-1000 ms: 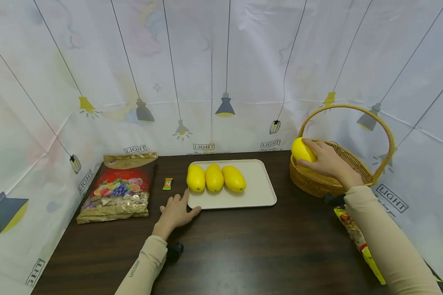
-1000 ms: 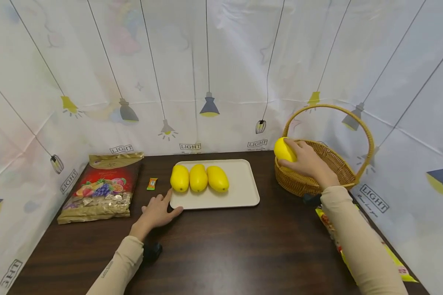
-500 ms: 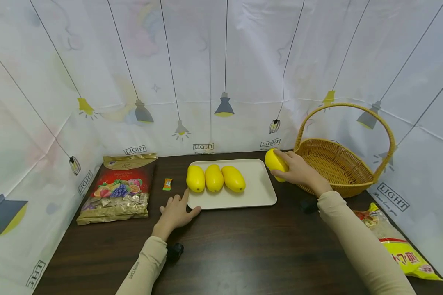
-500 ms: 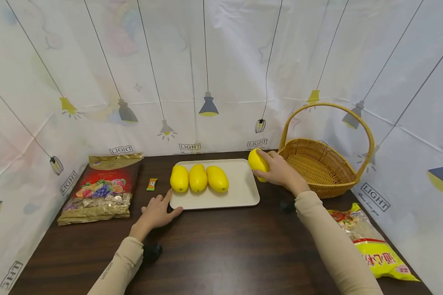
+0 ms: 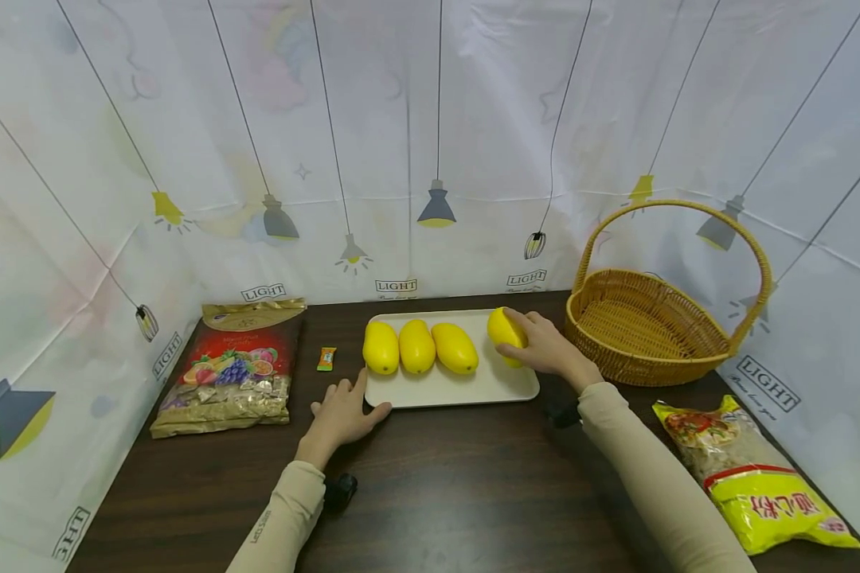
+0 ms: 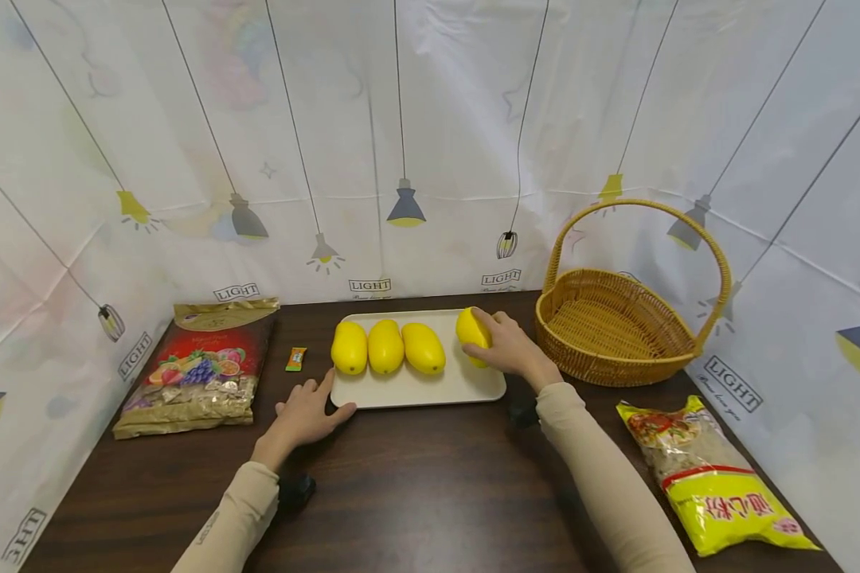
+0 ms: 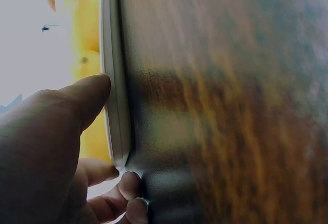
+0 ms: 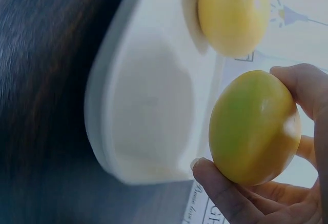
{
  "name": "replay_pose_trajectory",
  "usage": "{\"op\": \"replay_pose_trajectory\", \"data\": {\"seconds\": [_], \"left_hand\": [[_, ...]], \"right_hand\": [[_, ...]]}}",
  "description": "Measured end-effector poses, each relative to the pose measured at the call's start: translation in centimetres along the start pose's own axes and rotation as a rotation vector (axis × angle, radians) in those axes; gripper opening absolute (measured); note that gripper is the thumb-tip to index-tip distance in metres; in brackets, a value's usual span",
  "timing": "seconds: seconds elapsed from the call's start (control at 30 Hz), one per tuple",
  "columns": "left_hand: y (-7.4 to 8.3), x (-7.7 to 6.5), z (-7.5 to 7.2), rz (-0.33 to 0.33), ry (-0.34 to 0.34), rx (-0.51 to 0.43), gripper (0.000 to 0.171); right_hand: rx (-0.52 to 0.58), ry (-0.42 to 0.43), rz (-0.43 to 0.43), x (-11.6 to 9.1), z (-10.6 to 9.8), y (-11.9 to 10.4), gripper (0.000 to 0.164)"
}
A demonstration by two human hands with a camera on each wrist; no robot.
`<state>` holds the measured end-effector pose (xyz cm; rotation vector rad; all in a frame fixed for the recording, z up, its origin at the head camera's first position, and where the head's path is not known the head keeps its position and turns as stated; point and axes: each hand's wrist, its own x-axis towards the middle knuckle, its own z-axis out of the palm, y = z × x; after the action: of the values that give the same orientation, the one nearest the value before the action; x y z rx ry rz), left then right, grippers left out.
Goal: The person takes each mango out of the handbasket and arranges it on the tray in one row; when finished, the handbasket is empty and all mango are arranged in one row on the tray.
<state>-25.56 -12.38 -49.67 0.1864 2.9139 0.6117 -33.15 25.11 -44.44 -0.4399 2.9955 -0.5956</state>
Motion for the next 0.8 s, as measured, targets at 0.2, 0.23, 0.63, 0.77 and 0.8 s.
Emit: {"op": "replay_pose_trajectory", "data": {"seconds": [0.2,0.23,0.63,0.77,0.8], "left_hand": [[0.0,0.0,0.0,0.001,0.0,0.002,0.087],[0.0,0.0,0.0,0.001,0.0,0.002,0.087],[0.1,0.1,0.1,0.0,0.001,0.009,0.087],[0.0,0.1,0.1,-0.002,0.003,0.014,0.088],[0.0,0.1,0.1,-0.002,0.003,0.015,0.088]], "right_hand": [[0.021,-0.002,0.012,0.4,1.0,-0.1,0.084],[0.02,0.0,0.02,0.5,1.2,0.0,0.084],[0.007,0.005,0.048,1.1,2.8,-0.4,0.083],[0.001,0.004,0.06,1.3,2.9,-0.7,0.081],[0.0,0.006,0.062,1.3,2.9,-0.7,0.081]]}}
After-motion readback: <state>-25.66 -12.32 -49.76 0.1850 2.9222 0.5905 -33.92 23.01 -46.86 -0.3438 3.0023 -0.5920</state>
